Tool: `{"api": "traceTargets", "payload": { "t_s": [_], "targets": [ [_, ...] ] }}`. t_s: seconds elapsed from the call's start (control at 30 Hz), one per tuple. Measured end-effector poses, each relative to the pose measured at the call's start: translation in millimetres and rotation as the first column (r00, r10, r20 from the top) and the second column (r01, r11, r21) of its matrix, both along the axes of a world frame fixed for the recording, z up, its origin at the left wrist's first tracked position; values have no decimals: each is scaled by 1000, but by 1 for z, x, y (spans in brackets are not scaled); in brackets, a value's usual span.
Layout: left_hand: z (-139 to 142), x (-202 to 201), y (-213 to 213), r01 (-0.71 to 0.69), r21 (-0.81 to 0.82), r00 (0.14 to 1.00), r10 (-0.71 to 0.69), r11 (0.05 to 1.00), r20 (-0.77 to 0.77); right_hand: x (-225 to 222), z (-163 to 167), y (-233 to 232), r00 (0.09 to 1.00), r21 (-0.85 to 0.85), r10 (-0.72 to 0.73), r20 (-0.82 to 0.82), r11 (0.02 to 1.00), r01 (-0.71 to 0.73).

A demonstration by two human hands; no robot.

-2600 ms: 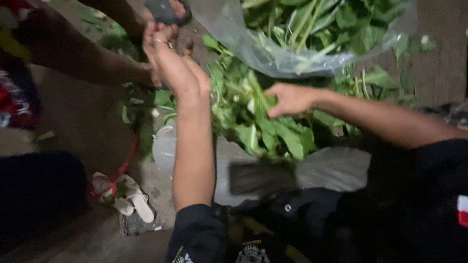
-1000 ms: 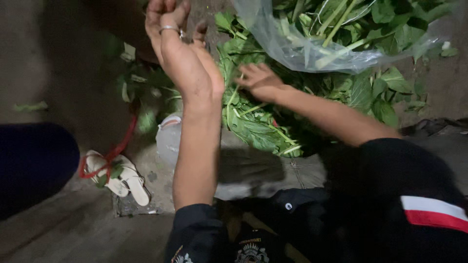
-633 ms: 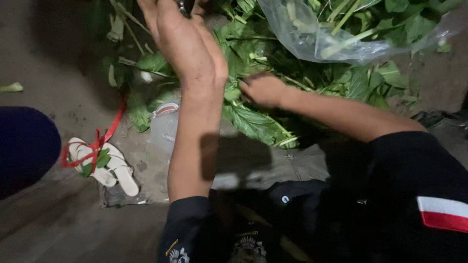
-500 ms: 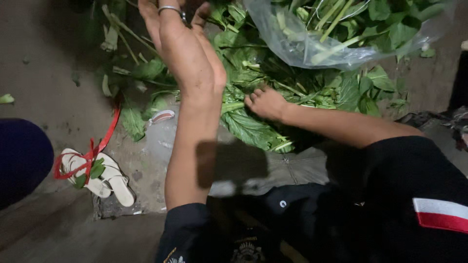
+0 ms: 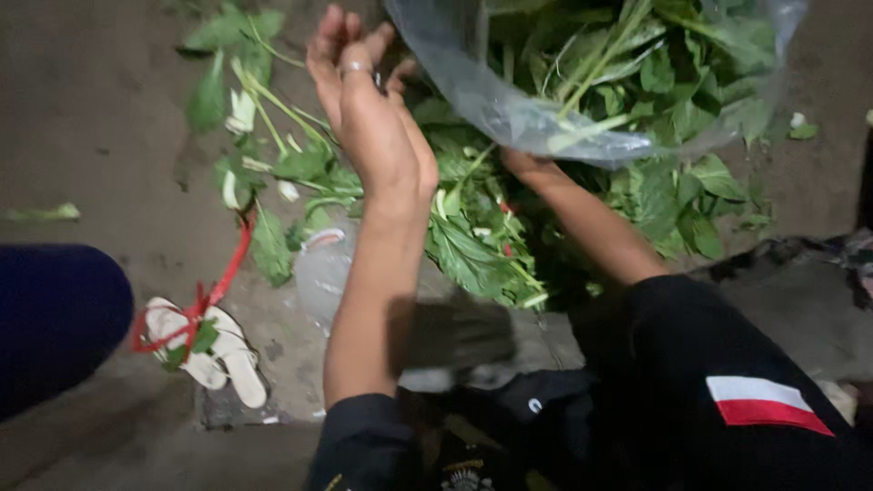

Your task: The person sits on the ground and sorts leafy green vegetables, stripping leaves and stems from bunches and placing the usable greens into a large plastic bag while discarding unwanted pieces onto the ground. They handle the bunches one at a time, gathering and turning them as they work.

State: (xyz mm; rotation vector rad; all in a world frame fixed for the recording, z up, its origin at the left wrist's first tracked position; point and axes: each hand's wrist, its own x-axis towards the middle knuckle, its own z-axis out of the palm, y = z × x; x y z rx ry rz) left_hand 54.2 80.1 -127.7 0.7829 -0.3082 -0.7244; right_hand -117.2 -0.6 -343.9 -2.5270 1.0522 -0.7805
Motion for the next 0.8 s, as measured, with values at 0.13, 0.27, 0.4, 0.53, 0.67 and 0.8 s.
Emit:
{"api": "traceTargets", "payload": {
  "t_s": [0.13, 0.27, 0.4, 0.53, 0.67, 0.8],
  "targets": [
    [4, 4, 5, -53, -45, 996, 56, 998, 63, -5, -7, -2, 995, 44, 12, -96, 999, -8],
    [7, -6, 13, -145, -42, 960, 151, 988, 238, -24, 19, 19, 813, 258, 223, -538, 962, -93],
    [11, -20, 19, -124, -77, 817, 146, 989, 557, -52, 110, 53, 455, 448, 468, -758, 880, -159],
    [4, -33, 4, -166, 120, 860, 84, 979, 504, -80, 219, 46, 531, 566, 515, -673, 821, -77],
    [-16, -41, -23, -121, 452, 962, -8, 884, 274, -118, 305, 1, 736, 689, 490, -467, 723, -44],
    [-40, -40, -38, 18, 315, 985, -71, 949, 158, -172, 340, -34, 924, 363, 373, -81, 875, -321]
  ]
}}
